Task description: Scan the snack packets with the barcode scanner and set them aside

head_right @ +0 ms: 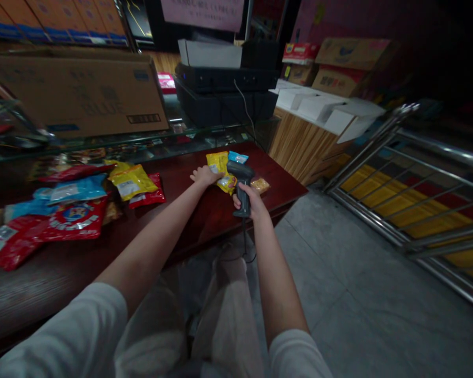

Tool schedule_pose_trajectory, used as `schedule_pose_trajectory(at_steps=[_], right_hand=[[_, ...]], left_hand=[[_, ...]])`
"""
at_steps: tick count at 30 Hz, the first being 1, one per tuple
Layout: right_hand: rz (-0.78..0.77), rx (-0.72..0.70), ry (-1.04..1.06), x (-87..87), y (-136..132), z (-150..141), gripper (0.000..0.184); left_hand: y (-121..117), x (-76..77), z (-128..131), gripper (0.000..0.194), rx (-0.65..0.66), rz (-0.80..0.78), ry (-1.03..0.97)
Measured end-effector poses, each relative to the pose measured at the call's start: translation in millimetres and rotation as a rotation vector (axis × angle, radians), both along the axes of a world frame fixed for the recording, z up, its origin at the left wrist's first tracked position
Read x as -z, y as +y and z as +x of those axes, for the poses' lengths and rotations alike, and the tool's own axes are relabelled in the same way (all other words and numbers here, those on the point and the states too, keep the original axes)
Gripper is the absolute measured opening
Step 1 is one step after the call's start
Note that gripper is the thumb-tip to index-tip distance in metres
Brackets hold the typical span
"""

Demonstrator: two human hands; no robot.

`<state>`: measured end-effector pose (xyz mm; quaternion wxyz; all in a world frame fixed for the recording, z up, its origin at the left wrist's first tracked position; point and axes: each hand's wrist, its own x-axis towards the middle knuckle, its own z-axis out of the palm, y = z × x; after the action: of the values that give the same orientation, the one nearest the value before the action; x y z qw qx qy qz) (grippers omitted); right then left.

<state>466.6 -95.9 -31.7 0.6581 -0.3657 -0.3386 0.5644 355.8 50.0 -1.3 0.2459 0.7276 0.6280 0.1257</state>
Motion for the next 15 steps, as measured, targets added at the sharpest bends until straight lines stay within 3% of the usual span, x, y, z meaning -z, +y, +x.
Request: schedule_pose_trajectory(at_steps=[3,7,11,15], right_hand=[[0.024,-0.015,0.007,-1.6,-0.5,2.0,0.032],[0.008,-0.023,-0.009,-2.6,0.1,4.1,0.033],[0.001,-0.017,-0.036,-4.0,0.1,3.7,0.032],[-0.016,0.003,-0.070,-6.2,-0.2,1.4,0.034]], left_hand=[[0.4,-1.2,-3.0,0.078,-0.011,-0.002,-0.037],[-0.8,3.5,-18.9,0.073,0.022,0.047,-0.246],[-1.2,8.0,-51.0,0.069,0.064,0.111,-0.493],[-8.5,4.6,-94.1,0.056,0.080,0.219,-0.548]])
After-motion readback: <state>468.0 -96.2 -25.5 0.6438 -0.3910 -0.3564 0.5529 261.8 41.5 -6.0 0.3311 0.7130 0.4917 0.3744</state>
